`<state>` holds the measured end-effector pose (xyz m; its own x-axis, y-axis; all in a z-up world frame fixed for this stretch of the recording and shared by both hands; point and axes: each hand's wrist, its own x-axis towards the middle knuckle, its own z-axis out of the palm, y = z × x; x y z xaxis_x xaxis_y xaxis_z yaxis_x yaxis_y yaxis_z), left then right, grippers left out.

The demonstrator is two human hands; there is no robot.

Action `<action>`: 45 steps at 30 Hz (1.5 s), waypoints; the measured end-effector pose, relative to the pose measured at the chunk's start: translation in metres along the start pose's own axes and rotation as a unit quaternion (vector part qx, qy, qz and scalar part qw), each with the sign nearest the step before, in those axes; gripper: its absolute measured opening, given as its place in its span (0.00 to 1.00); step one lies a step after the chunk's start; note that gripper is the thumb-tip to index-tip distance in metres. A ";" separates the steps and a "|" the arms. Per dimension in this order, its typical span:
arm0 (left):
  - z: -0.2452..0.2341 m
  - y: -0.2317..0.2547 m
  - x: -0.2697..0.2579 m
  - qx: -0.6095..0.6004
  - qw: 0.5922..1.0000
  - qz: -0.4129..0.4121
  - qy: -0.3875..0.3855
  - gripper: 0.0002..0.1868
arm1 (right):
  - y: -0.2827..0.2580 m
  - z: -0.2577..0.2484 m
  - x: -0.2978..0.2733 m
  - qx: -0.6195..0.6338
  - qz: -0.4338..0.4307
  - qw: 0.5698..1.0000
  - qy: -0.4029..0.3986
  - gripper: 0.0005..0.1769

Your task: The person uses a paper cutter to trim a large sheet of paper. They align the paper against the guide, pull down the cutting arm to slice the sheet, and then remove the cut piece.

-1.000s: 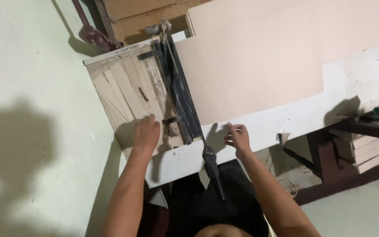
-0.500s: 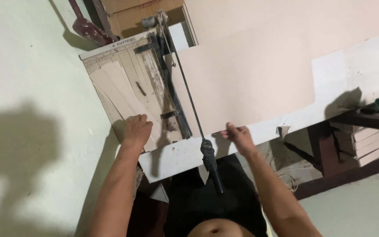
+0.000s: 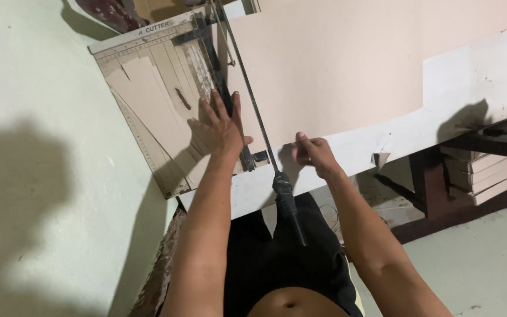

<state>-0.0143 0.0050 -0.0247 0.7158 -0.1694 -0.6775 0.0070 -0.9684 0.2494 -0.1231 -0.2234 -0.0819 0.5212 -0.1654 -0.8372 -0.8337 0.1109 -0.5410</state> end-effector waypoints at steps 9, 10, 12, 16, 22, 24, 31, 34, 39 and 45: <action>0.013 0.005 0.011 0.079 0.995 -0.057 -0.030 0.62 | -0.104 0.069 -0.225 -0.440 -0.118 0.889 -0.036 0.46; 0.014 0.005 0.010 0.073 0.996 -0.051 -0.026 0.63 | -0.080 0.074 -0.219 -0.492 -0.113 0.862 -0.041 0.48; 0.019 0.001 0.015 0.068 0.996 -0.048 -0.019 0.64 | -0.012 0.082 -0.170 -0.542 -0.112 0.832 -0.048 0.52; 0.029 -0.006 0.029 0.034 0.998 -0.050 0.006 0.66 | 0.099 0.067 -0.082 -0.602 -0.207 0.770 0.045 0.49; 0.032 -0.002 -0.003 0.025 0.995 0.009 0.094 0.54 | -0.026 0.048 -0.195 -0.393 -0.127 0.910 -0.036 0.53; 0.037 -0.001 -0.013 0.021 0.985 0.061 0.162 0.46 | -0.064 0.039 -0.214 -0.278 -0.097 0.954 -0.050 0.54; 0.112 -0.038 0.000 0.247 0.902 0.347 0.066 0.12 | -0.017 0.000 -0.109 -0.079 -0.043 0.995 0.038 0.40; 0.133 -0.055 -0.006 0.285 0.919 0.272 0.028 0.13 | 0.026 -0.021 -0.036 0.103 -0.010 0.984 0.142 0.46; 0.088 -0.078 -0.038 0.222 0.960 0.172 0.012 0.09 | 0.017 -0.058 0.032 0.354 0.031 0.928 0.108 0.47; 0.012 -0.080 -0.072 -0.011 0.998 0.052 0.023 0.18 | -0.121 -0.134 -0.141 0.042 -0.070 0.978 0.194 0.23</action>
<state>-0.0753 0.0930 -0.0041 0.7453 -0.2587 -0.6145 -0.0531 -0.9418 0.3320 -0.1204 -0.3449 0.1127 0.5075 -0.5427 -0.6693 -0.7324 0.1376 -0.6668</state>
